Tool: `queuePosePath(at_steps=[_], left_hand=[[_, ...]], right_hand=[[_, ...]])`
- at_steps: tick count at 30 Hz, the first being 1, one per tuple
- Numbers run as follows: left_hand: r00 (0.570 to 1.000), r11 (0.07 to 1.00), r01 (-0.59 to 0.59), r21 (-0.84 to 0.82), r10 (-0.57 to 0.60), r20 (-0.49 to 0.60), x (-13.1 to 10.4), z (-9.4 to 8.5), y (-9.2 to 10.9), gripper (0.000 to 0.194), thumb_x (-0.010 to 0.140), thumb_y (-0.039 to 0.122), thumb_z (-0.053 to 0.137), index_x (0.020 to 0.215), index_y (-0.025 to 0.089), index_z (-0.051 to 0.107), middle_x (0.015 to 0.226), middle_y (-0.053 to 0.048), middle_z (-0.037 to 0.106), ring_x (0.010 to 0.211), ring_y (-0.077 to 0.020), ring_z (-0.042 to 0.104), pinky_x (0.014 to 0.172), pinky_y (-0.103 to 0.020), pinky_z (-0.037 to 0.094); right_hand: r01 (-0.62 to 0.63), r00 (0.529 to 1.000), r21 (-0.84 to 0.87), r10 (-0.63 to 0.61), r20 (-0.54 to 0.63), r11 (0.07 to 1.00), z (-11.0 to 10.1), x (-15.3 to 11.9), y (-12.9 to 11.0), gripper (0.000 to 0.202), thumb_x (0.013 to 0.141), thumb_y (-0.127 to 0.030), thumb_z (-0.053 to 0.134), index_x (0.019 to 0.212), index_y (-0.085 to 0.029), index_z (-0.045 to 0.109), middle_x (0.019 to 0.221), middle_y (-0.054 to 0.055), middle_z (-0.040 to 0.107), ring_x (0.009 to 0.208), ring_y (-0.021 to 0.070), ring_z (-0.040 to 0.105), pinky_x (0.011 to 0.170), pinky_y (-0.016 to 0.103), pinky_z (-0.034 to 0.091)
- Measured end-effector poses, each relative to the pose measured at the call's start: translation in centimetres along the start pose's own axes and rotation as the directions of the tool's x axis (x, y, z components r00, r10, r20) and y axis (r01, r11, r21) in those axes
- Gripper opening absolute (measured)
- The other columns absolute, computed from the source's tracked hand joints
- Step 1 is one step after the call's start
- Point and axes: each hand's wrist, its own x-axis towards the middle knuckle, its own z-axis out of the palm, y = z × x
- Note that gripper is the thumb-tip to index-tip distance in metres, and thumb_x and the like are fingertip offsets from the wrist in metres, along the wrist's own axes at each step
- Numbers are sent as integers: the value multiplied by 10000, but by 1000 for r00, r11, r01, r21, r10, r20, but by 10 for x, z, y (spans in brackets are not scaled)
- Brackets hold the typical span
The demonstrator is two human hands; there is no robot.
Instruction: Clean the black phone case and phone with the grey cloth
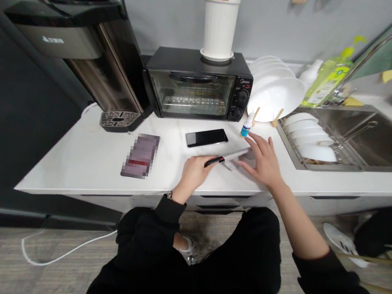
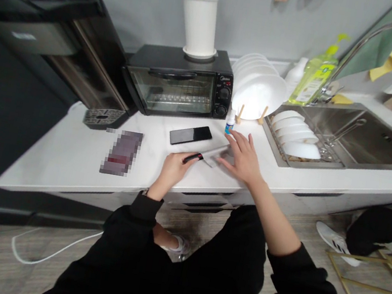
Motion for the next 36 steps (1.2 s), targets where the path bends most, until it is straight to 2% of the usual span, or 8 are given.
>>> queuePosePath(at_steps=[4, 9, 14, 20, 26, 30, 32, 36], left_hand=[[1000, 1000, -1, 22, 0, 9, 1, 0, 0, 263, 1020, 346, 657, 1239, 309, 797, 1196, -51, 814, 1046, -244, 779, 916, -302, 554], [995, 985, 70, 157, -79, 56, 2, -2, 1, 231, 957, 178, 624, 1064, 172, 829, 1117, -158, 818, 1077, -307, 771, 945, -351, 556], [997, 991, 5, 137, -16, 80, 2, -3, -2, 394, 910, 160, 615, 1273, 233, 751, 1390, -99, 728, 1303, -275, 678, 1101, -334, 504], [995, 988, -8, 155, -7, 97, 5, 0, -7, 312, 926, 228, 620, 1197, 218, 775, 1294, -113, 772, 1274, -291, 689, 1118, -347, 490], [997, 989, 22, 149, -32, 67, 6, 5, -10, 270, 954, 228, 595, 1141, 177, 782, 1180, -129, 804, 1157, -284, 741, 1024, -336, 540], [998, 993, -12, 121, 6, 55, 4, 3, -11, 338, 946, 212, 629, 1263, 194, 744, 1337, -109, 754, 1275, -252, 690, 1084, -298, 503], [998, 994, -15, 110, 9, 56, 4, 1, -10, 371, 932, 208, 664, 1295, 207, 737, 1383, -101, 732, 1315, -254, 667, 1108, -300, 487], [998, 993, 45, 105, -50, 47, 3, 1, -5, 243, 984, 220, 615, 1110, 174, 817, 1141, -134, 818, 1097, -291, 765, 952, -336, 553]], right_hand=[[-17, 1000, 12, 17, -6, 1000, 3, -9, -33, 675, 1073, -528, 484, 1661, -246, 315, 1643, 133, 494, 1545, 333, 419, 1317, 645, 155], [-17, 998, 44, 15, 58, 999, 12, -8, -78, 808, 1055, -601, 479, 1711, -245, 171, 1695, 128, 411, 1597, 350, 331, 1309, 684, 116], [43, 993, 74, -51, 105, 996, 12, -1, -103, 845, 1035, -643, 493, 1708, -227, 196, 1694, 134, 403, 1603, 350, 320, 1310, 685, 114], [58, 990, 80, -68, 127, 995, 10, 0, -105, 815, 1039, -652, 473, 1698, -236, 237, 1700, 120, 394, 1614, 342, 294, 1312, 693, 63], [70, 986, 89, -83, 145, 994, 12, 3, -114, 813, 1027, -667, 485, 1692, -257, 262, 1705, 120, 386, 1618, 350, 281, 1308, 697, 75], [72, 987, 82, -83, 135, 994, 13, 7, -115, 760, 1049, -633, 469, 1685, -265, 278, 1709, 107, 381, 1610, 332, 306, 1310, 696, 55], [57, 990, 77, -66, 126, 995, 14, 8, -107, 727, 1062, -614, 455, 1681, -272, 289, 1711, 101, 378, 1605, 320, 320, 1316, 679, 37], [-63, 995, 56, 58, 75, 996, 12, 8, -71, 650, 1083, -573, 432, 1658, -282, 349, 1683, 93, 436, 1575, 321, 383, 1312, 684, 56]])
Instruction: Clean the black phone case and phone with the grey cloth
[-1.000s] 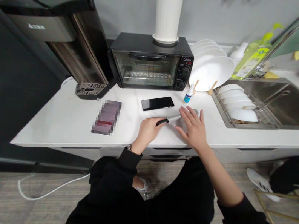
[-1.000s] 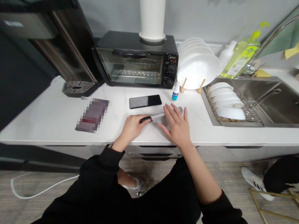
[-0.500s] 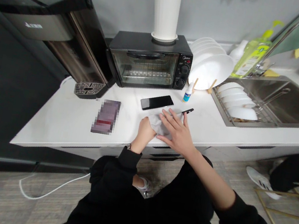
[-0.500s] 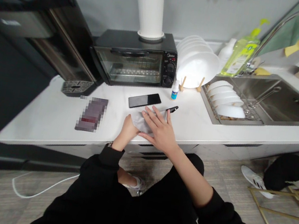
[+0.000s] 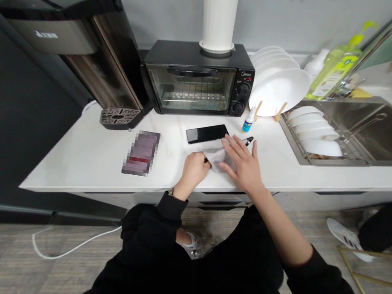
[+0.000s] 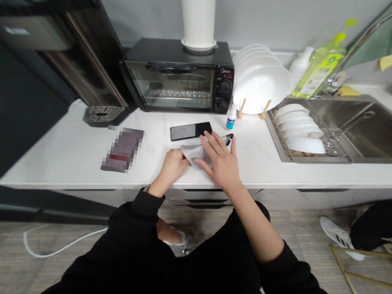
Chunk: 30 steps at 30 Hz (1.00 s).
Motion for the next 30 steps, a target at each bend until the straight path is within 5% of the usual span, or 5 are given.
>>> queuePosePath(at_steps=[5, 13, 18, 22, 30], left_hand=[[997, 996, -40, -82, 34, -76, -1, 1, 5, 276, 1028, 336, 613, 1196, 239, 810, 1064, -91, 836, 959, -262, 784, 857, -316, 555], [995, 994, -85, -65, 81, -62, 2, 3, -3, 272, 956, 146, 624, 1105, 241, 830, 1106, -63, 831, 1094, -263, 751, 1045, -346, 527], [996, 996, -53, -69, 48, -76, -1, 3, 3, 248, 1010, 287, 642, 1181, 252, 817, 1103, -86, 833, 978, -267, 781, 869, -322, 553], [996, 997, -45, -62, 40, -77, -1, 1, 6, 246, 1030, 309, 623, 1166, 247, 818, 1060, -81, 838, 917, -242, 780, 806, -288, 519], [999, 1000, 6, 14, -6, -45, 0, 0, 5, 225, 1008, 244, 625, 1056, 174, 834, 1016, -139, 832, 920, -282, 778, 783, -307, 501]], right_hand=[[-176, 977, -10, 173, -125, 984, 2, 5, 17, 585, 1092, -563, 400, 1593, -270, 472, 1631, 76, 517, 1595, 358, 334, 1284, 741, 92], [100, 995, 100, -99, -10, 990, 12, 9, -34, 719, 1059, -658, 418, 1621, -208, 406, 1620, 100, 530, 1580, 309, 372, 1334, 633, 91], [-154, 980, 26, 156, -124, 988, 9, 19, 14, 535, 1108, -530, 369, 1448, -192, 608, 1437, 122, 688, 1530, 339, 444, 1302, 683, 152], [-177, 963, 42, 182, -201, 983, 17, 31, -5, 474, 1125, -347, 309, 1356, -170, 682, 1454, 113, 679, 1570, 343, 378, 1296, 684, 167], [-32, 998, 57, 35, -52, 998, 16, 44, -18, 387, 1094, -293, 397, 1097, -170, 763, 1166, 103, 799, 1204, 287, 678, 1193, 518, 385]])
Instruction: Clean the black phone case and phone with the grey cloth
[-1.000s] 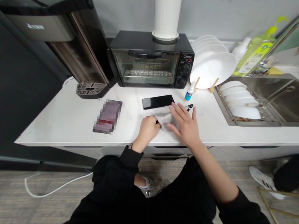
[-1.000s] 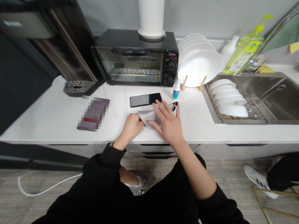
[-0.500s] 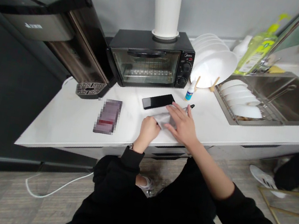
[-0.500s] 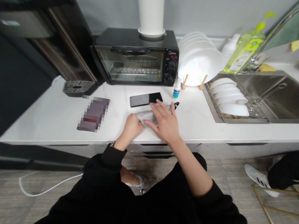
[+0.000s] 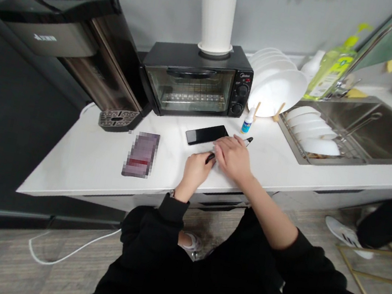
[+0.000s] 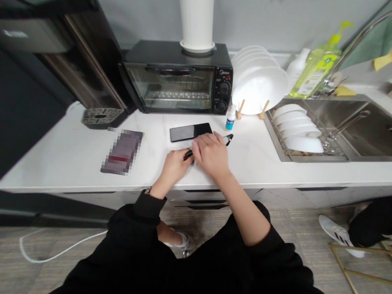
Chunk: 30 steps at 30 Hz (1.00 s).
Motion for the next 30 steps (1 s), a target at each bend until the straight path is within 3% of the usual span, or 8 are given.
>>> queuePosePath(at_steps=[5, 8, 12, 15, 18, 21, 25, 30], left_hand=[[999, 995, -29, -93, 27, -23, 0, 0, 2, 267, 1030, 342, 631, 1218, 258, 801, 1068, -79, 837, 920, -246, 778, 784, -287, 498], [1000, 1000, 14, -17, -14, 4, 1, 0, 1, 247, 1019, 263, 608, 1108, 193, 828, 1024, -126, 832, 925, -269, 775, 783, -302, 497], [999, 999, 37, 31, -38, 21, 1, 0, -1, 240, 989, 198, 604, 985, 132, 835, 950, -176, 820, 892, -291, 770, 773, -319, 495], [1000, 999, -7, -31, 7, 2, 0, -1, 0, 260, 1031, 313, 601, 1132, 212, 820, 1014, -107, 832, 903, -248, 767, 783, -291, 492], [1000, 998, -24, -54, 23, -12, 0, 0, 1, 281, 1043, 361, 592, 1189, 243, 801, 1014, -83, 832, 892, -234, 761, 784, -283, 493], [1000, 1000, 10, 14, -10, 4, 1, 2, -2, 241, 1002, 215, 594, 1089, 181, 816, 971, -120, 821, 898, -252, 755, 796, -295, 502], [999, 998, 32, 59, -33, 17, 3, 4, -6, 206, 905, 86, 618, 959, 124, 814, 915, -154, 804, 879, -270, 749, 786, -304, 506], [1000, 999, -27, -34, 27, -9, 0, 1, -3, 253, 1027, 300, 603, 1154, 222, 808, 961, -79, 830, 854, -229, 758, 770, -278, 505]], right_hand=[[-203, 974, -44, 196, -115, 978, -3, 9, 25, 407, 1065, -231, 381, 976, -178, 775, 1096, 115, 807, 1270, 344, 643, 1237, 624, 280], [-61, 995, 35, 64, -74, 998, 6, 7, -3, 394, 1090, -249, 377, 1099, -201, 768, 1180, 70, 803, 1384, 303, 583, 1297, 603, 186], [112, 993, 93, -116, 36, 989, 8, 3, -13, 407, 1116, -310, 366, 1164, -194, 753, 1237, 73, 788, 1311, 263, 632, 1202, 492, 379], [-20, 1000, 8, 20, 4, 1000, 0, 7, 16, 472, 1115, -305, 325, 1065, -163, 772, 1139, 120, 798, 1161, 290, 691, 1080, 482, 464], [-150, 985, -38, 146, -92, 988, -3, 9, 25, 491, 1107, -285, 317, 984, -174, 780, 1068, 121, 801, 1204, 314, 676, 1188, 556, 365], [-1, 998, 50, 4, -56, 999, 6, 4, -6, 441, 1101, -270, 342, 1068, -191, 775, 1125, 84, 804, 1350, 296, 607, 1303, 587, 192], [160, 986, 93, -164, 32, 983, 13, -1, -33, 422, 1105, -306, 358, 1240, -172, 735, 1271, 98, 767, 1330, 271, 607, 1249, 512, 336], [-132, 990, -19, 131, -46, 991, -2, 8, 31, 474, 1085, -274, 329, 984, -170, 780, 1035, 125, 787, 1040, 298, 680, 1092, 504, 453]])
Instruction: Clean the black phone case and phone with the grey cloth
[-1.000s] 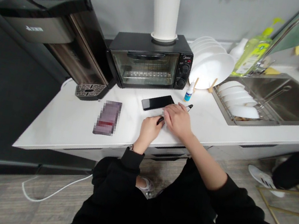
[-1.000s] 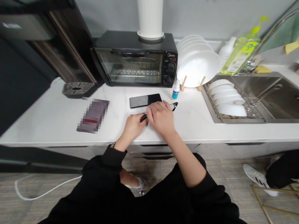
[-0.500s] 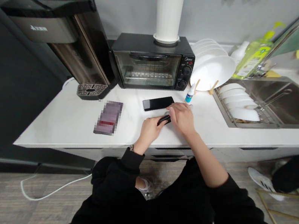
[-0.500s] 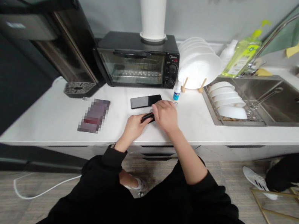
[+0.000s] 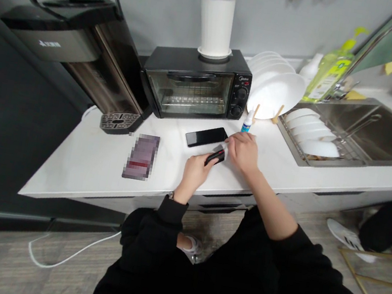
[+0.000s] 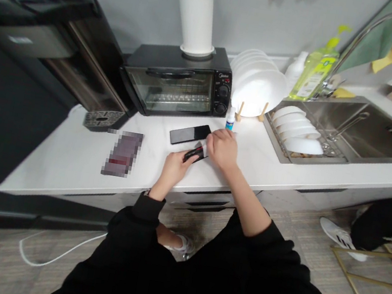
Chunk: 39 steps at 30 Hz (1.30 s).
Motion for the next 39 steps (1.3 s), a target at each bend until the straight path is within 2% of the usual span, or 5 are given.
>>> queuePosePath(at_steps=[6, 11, 19, 28, 39], left_hand=[[1000, 1000, -4, 26, 4, -4, 1, 1, 1, 263, 1029, 271, 589, 1158, 205, 809, 1030, -112, 830, 904, -256, 773, 777, -294, 510], [999, 992, 27, 125, -31, 29, 2, 1, -7, 181, 890, 79, 629, 871, 102, 807, 896, -189, 804, 866, -317, 765, 766, -337, 512], [996, 991, -83, -107, 79, -39, -6, 1, -4, 270, 1021, 328, 639, 1236, 253, 784, 1133, -72, 828, 931, -221, 780, 837, -280, 546], [870, 890, -172, -421, -63, -489, -15, -29, 10, 238, 918, 346, 751, 1073, 167, 735, 1033, -56, 802, 980, -200, 742, 922, -272, 555], [926, 864, -296, -407, 155, -344, -8, -21, 23, 221, 934, 190, 666, 1134, 221, 755, 1238, -86, 735, 1167, -205, 709, 985, -311, 583]], right_hand=[[23, 995, 20, -21, -98, 1000, 8, -8, -19, 414, 1074, -239, 357, 1023, -207, 766, 1069, 74, 788, 1297, 290, 607, 1299, 561, 188], [300, 950, 85, -306, 63, 950, 18, -21, -65, 371, 1079, -316, 399, 1164, -188, 737, 1117, 103, 767, 1121, 276, 631, 1144, 488, 397], [-166, 973, 374, 213, -87, 912, 1, -11, 19, 451, 1007, -546, 463, 663, -262, 523, 747, 93, 632, 875, 279, 599, 906, 425, 452], [-307, 731, 867, 681, -49, 392, 13, -21, 44, 637, 968, -814, 268, 678, -281, 461, 520, -42, 487, 554, 178, 560, 557, 304, 513], [-206, 806, 976, 577, 130, 68, 8, -41, 21, 497, 1005, -632, 408, 1136, -273, 726, 1151, 74, 802, 1078, 257, 764, 957, 480, 632]])
